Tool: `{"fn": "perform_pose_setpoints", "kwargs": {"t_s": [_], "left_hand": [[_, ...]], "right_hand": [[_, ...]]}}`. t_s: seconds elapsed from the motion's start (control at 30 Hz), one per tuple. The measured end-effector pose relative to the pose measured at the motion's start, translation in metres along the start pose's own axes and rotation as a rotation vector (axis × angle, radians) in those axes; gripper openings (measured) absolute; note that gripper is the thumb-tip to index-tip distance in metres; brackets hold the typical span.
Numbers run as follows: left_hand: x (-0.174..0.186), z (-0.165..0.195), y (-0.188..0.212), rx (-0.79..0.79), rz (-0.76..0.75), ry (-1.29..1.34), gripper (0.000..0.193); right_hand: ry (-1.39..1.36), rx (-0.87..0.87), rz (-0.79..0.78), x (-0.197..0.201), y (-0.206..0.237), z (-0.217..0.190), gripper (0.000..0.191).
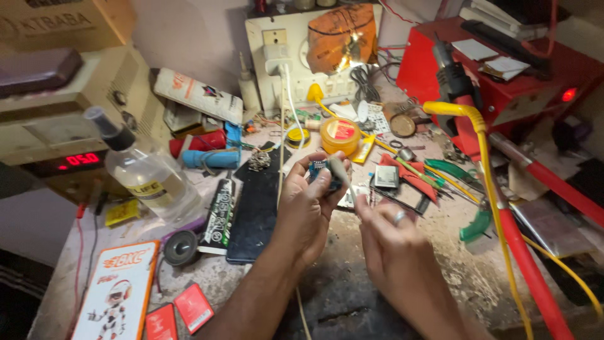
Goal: The person disassembles a red mobile phone, removes the back cover and battery, and then cleans the motherboard with a spray and a brush. The person uses a screwdriver to remove screws and a small brush to clean the circuit board.
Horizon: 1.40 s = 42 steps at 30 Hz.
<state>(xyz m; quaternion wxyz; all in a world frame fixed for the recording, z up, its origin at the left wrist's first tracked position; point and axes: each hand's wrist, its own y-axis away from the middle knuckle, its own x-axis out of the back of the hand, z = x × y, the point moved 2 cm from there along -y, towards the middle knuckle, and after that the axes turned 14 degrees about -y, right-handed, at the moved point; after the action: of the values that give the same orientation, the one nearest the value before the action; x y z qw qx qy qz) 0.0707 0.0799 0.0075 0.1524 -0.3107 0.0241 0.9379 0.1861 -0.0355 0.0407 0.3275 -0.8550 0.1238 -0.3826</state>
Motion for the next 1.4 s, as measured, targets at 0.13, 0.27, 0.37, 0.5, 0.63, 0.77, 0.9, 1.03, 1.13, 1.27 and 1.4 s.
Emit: {"fn": "perform_pose_setpoints", "kwargs": {"t_s": [0.13,0.27,0.37,0.5,0.63,0.77,0.9,1.03,1.13,1.27,1.4], "left_hand": [[-0.002,0.001,-0.005,-0.046,0.053,0.104,0.035],[-0.004,0.0,-0.004,-0.036,0.055,0.131,0.041],[0.003,0.011,-0.006,-0.057,0.055,0.115,0.039],[0.009,0.018,-0.008,-0.01,0.049,0.23,0.034],[0.003,0.019,-0.009,-0.143,-0.018,0.257,0.046],[0.005,0.016,-0.004,-0.195,0.159,0.069,0.062],[0.005,0.012,-0.004,-0.287,0.142,0.074,0.06],[0.007,0.009,-0.002,-0.305,0.093,0.081,0.064],[0.004,0.004,0.001,-0.317,0.032,0.069,0.069],[0.004,0.006,0.003,-0.306,-0.014,0.172,0.08],[0.001,0.008,0.002,-0.282,-0.015,0.168,0.09]], "right_hand": [[-0.051,-0.028,0.016,-0.005,0.006,-0.006,0.042],[0.002,-0.073,-0.002,-0.016,0.005,0.011,0.043],[-0.134,-0.101,-0.012,-0.022,0.012,0.017,0.044],[-0.214,0.018,0.033,-0.022,0.019,0.004,0.043],[-0.209,-0.034,-0.008,-0.02,0.015,-0.007,0.042],[-0.224,-0.016,-0.052,-0.014,0.012,-0.009,0.041],[-0.364,0.02,-0.04,-0.011,0.016,-0.009,0.036],[-0.403,-0.054,-0.093,-0.013,0.019,-0.008,0.042],[-0.354,-0.076,-0.077,-0.01,0.019,-0.003,0.041],[-0.293,0.036,-0.08,-0.003,0.02,-0.003,0.039],[-0.324,-0.058,-0.116,-0.003,0.017,-0.005,0.041]]}}
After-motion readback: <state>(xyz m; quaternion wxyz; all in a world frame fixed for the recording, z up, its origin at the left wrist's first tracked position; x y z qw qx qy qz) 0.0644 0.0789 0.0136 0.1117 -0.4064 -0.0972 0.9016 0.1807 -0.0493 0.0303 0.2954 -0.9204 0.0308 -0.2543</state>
